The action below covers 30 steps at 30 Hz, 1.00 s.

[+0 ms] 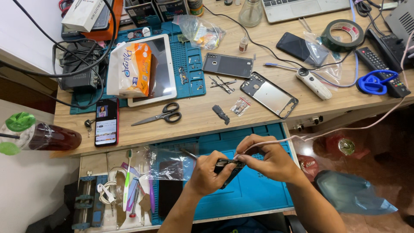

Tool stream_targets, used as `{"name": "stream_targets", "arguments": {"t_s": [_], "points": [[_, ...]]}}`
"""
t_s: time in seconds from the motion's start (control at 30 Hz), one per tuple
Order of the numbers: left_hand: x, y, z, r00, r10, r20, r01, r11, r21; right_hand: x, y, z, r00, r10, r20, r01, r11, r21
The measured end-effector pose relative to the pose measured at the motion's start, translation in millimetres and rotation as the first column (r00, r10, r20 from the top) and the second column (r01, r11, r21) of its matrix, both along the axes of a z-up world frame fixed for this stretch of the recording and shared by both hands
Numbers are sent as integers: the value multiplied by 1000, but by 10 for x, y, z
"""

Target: The person works on a disassembled smartphone, using a plastic pry tool to separate and reposition internal components. They then connect a charging cable to the device to test its functionality.

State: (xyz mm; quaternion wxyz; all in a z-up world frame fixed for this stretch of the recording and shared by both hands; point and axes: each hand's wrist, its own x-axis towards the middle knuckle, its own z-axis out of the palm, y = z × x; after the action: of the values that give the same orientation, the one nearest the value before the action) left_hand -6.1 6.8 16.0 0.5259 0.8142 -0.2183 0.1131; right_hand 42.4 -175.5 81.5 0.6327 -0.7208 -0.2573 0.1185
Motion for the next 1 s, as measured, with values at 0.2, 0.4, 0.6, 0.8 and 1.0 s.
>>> {"name": "stream_targets", "arguments": {"t_s": [0.2, 0.4, 0.6, 0.8, 1.0], "points": [[11, -27, -18, 998, -30, 49, 29, 999, 15, -1, -6, 94, 995, 71, 74, -66, 995, -68], [15, -53, -19, 998, -42, 46, 41, 999, 23, 5, -16, 141, 974, 136, 184, -103, 979, -178], [4, -66, -61, 998, -62, 23, 62, 998, 6, 56, -29, 129, 975, 177, 131, -149, 969, -197], [16, -68, 0, 992, -63, -109, 51, 993, -108, 106, -31, -72, 984, 175, 33, -169, 975, -143], [105, -63, -46, 904, -134, -407, -160, 775, -611, 69, 25, -415, 985, 159, -60, -155, 986, 65]]}}
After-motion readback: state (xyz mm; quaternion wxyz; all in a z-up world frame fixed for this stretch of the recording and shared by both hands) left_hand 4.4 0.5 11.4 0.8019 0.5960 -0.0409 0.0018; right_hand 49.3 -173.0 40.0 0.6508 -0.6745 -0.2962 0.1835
